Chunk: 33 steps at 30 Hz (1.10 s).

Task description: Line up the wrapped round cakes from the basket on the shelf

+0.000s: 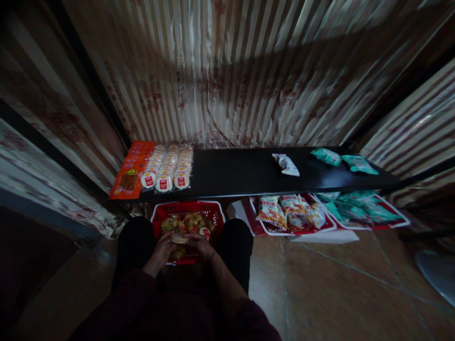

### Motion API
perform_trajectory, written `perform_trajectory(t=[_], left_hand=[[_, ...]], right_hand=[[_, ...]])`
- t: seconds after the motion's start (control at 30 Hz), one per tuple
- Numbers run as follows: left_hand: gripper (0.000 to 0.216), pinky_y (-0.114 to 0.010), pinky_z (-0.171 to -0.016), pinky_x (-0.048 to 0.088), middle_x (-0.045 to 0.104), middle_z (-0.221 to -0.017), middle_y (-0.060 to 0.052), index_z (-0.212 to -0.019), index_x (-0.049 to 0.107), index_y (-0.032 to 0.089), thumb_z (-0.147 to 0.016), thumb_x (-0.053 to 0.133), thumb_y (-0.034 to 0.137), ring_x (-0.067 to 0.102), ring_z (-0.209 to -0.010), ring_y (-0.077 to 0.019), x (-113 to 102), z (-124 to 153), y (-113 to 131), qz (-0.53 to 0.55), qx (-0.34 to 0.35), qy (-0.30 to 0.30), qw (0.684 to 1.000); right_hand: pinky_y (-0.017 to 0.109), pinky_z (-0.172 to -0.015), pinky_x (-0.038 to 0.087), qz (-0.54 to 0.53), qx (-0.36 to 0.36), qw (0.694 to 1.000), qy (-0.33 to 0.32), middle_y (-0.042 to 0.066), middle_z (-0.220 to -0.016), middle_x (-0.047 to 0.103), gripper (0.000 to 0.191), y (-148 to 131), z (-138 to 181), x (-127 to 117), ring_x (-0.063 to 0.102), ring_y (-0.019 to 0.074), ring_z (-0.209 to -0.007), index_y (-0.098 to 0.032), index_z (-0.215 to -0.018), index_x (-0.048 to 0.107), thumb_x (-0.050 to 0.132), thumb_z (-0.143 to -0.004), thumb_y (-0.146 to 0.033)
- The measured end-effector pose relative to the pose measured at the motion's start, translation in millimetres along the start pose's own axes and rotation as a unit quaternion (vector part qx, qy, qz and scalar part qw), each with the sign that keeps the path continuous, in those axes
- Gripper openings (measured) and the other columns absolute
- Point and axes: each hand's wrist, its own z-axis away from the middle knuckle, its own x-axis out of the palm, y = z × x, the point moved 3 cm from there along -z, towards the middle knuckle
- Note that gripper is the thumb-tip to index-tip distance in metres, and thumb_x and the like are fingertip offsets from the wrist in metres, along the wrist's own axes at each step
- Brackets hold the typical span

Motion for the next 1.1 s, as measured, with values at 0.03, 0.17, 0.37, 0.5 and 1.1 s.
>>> perform_trajectory(t=[0.03, 0.17, 0.37, 0.5, 1.1], left_hand=[[0.028, -0.031, -0.08, 0.049, 0.068, -0.088, -0.006, -0.088, 0.061, 0.019, -0.061, 0.07, 0.024, 0.065, -0.085, -0.0182, 1, -1, 0, 0.007, -0.005, 0.001, 1.0], [0.018, -0.029, -0.075, 0.051, 0.068, -0.086, -0.006, -0.087, 0.062, 0.018, -0.069, 0.061, 0.018, 0.066, -0.085, -0.0186, 3, -4, 1, 0.023, -0.013, 0.033, 0.999], [0.014, -0.026, -0.076, 0.052, 0.069, -0.088, -0.006, -0.087, 0.063, 0.017, -0.075, 0.057, 0.014, 0.066, -0.09, -0.0183, 5, -7, 2, 0.054, -0.035, 0.072, 0.995], [0.014, -0.027, -0.074, 0.053, 0.069, -0.085, -0.008, -0.087, 0.062, 0.017, -0.083, 0.049, 0.019, 0.067, -0.083, -0.0166, 4, -5, 1, 0.053, -0.069, 0.064, 0.994], [0.032, -0.026, -0.076, 0.05, 0.07, -0.087, -0.004, -0.103, 0.058, 0.02, -0.072, 0.061, 0.01, 0.067, -0.076, -0.0134, 3, -1, -11, -0.021, -0.104, 0.038, 0.994]], right_hand=[[0.042, -0.086, 0.047, -0.008, 0.008, 1.0, -0.006, 0.005, -0.086, 0.073, 0.053, -1, 2, 2, 0.067, 0.023, -0.083, -0.019, -0.085, 0.072, 0.086, -0.041, -0.046], [0.044, -0.091, 0.045, 0.004, 0.018, 0.999, -0.041, 0.009, -0.106, 0.07, 0.049, -6, 10, 11, 0.064, 0.0268, -0.097, -0.019, -0.081, 0.074, 0.088, -0.04, -0.042], [0.042, -0.096, 0.043, 0.021, -0.018, 0.999, -0.015, 0.007, -0.134, 0.052, 0.05, 2, 9, 11, 0.052, 0.0295, -0.118, -0.022, -0.085, 0.075, 0.086, -0.042, -0.046], [0.043, -0.1, 0.04, 0.06, -0.05, 0.996, 0.035, 0.008, -0.136, 0.05, 0.049, 8, 1, 2, 0.048, 0.0306, -0.123, -0.021, -0.079, 0.075, 0.084, -0.043, -0.053], [0.042, -0.085, 0.049, -0.001, -0.069, 0.99, 0.12, 0.003, -0.085, 0.072, 0.057, 1, -2, -4, 0.065, 0.0271, -0.091, -0.023, -0.092, 0.071, 0.08, -0.047, -0.057]])
